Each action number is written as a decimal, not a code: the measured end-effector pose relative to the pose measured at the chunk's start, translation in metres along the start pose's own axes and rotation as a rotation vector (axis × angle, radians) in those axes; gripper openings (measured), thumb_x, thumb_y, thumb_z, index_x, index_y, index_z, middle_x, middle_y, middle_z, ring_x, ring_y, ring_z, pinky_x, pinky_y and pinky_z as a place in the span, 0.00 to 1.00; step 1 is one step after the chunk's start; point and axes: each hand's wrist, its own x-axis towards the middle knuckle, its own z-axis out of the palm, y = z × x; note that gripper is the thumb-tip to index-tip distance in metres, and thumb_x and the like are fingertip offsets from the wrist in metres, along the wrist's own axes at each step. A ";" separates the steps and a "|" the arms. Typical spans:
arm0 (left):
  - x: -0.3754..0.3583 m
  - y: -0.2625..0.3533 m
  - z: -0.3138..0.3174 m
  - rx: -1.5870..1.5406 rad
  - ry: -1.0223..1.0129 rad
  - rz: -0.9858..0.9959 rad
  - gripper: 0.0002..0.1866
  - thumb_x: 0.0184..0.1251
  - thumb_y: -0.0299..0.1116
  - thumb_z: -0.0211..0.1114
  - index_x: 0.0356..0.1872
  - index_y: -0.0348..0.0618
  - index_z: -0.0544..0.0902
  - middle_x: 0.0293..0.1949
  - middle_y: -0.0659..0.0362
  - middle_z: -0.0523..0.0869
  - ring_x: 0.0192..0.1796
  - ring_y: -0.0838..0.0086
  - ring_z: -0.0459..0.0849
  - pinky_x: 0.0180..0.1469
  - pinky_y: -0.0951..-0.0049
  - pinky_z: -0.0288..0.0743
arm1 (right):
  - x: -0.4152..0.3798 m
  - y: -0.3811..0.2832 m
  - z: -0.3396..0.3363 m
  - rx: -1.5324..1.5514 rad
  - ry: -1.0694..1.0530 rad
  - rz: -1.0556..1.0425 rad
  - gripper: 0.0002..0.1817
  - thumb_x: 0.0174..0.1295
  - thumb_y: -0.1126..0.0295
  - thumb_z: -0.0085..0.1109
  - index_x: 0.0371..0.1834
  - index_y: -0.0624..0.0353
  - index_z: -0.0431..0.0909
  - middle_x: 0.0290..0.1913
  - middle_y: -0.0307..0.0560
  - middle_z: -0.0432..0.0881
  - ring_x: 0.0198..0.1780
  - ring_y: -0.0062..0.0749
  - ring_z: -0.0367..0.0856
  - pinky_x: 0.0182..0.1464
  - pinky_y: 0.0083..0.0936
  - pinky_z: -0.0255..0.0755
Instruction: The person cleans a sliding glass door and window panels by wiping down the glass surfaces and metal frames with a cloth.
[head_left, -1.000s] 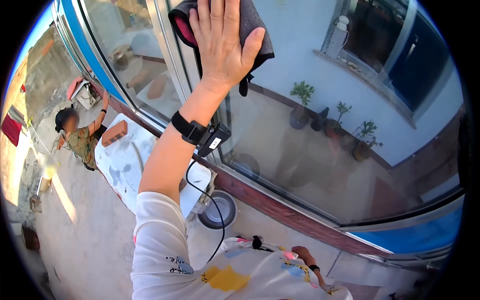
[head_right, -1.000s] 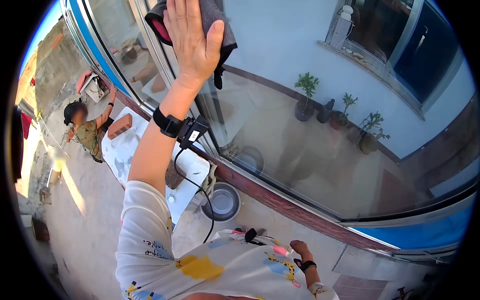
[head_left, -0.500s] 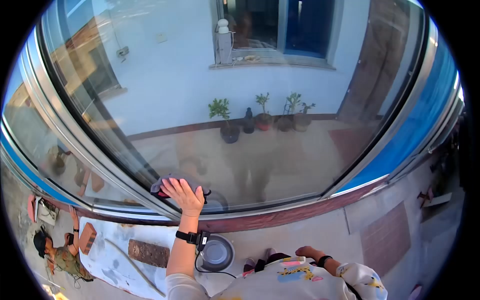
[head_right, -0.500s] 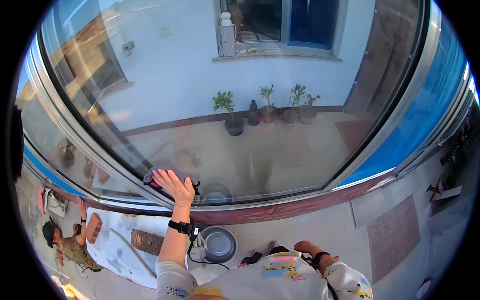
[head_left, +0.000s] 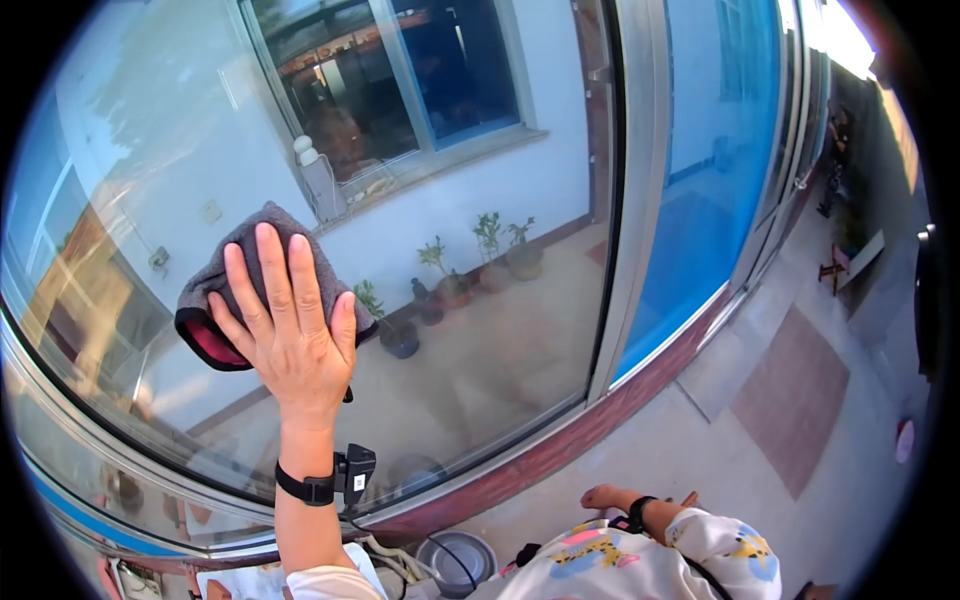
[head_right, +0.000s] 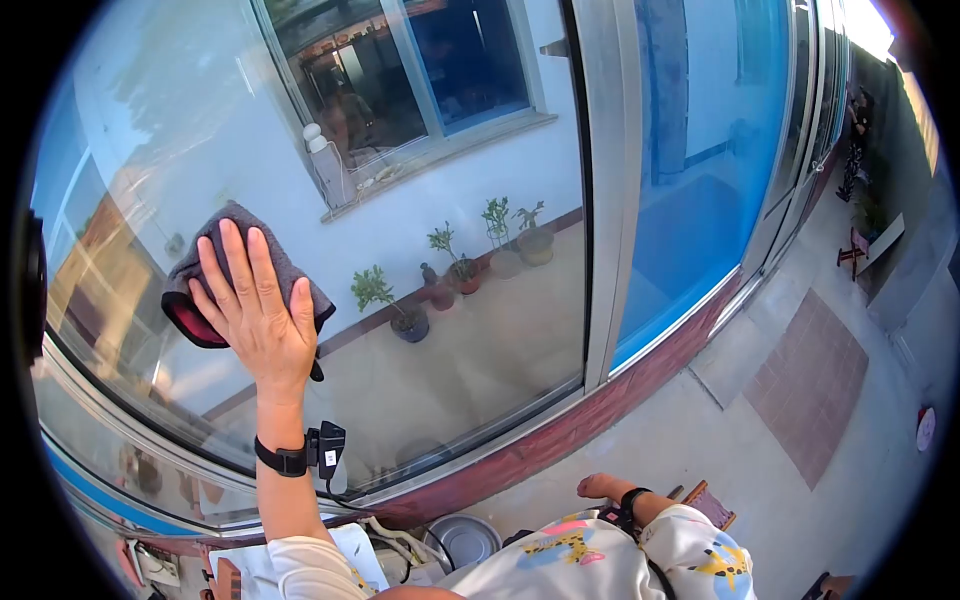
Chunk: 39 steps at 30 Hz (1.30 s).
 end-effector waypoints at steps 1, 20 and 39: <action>-0.003 0.026 0.006 -0.014 -0.040 0.067 0.30 0.72 0.50 0.50 0.71 0.50 0.65 0.74 0.57 0.60 0.75 0.51 0.56 0.71 0.40 0.45 | -0.001 0.010 -0.003 0.009 0.005 -0.007 0.22 0.62 0.52 0.46 0.52 0.48 0.81 0.54 0.48 0.82 0.55 0.46 0.79 0.60 0.37 0.70; 0.123 0.182 0.040 -0.102 0.061 0.040 0.25 0.67 0.36 0.58 0.65 0.45 0.73 0.70 0.55 0.69 0.73 0.57 0.63 0.72 0.48 0.49 | -0.079 0.227 -0.049 0.036 -0.057 0.081 0.21 0.63 0.51 0.44 0.50 0.46 0.82 0.55 0.45 0.82 0.57 0.44 0.79 0.60 0.38 0.71; 0.154 0.271 0.057 -0.089 0.008 0.141 0.26 0.72 0.48 0.51 0.68 0.52 0.71 0.71 0.61 0.67 0.75 0.58 0.58 0.73 0.46 0.41 | -0.090 0.273 -0.027 0.396 0.242 0.160 0.20 0.60 0.50 0.48 0.45 0.47 0.84 0.50 0.49 0.83 0.52 0.49 0.80 0.54 0.37 0.75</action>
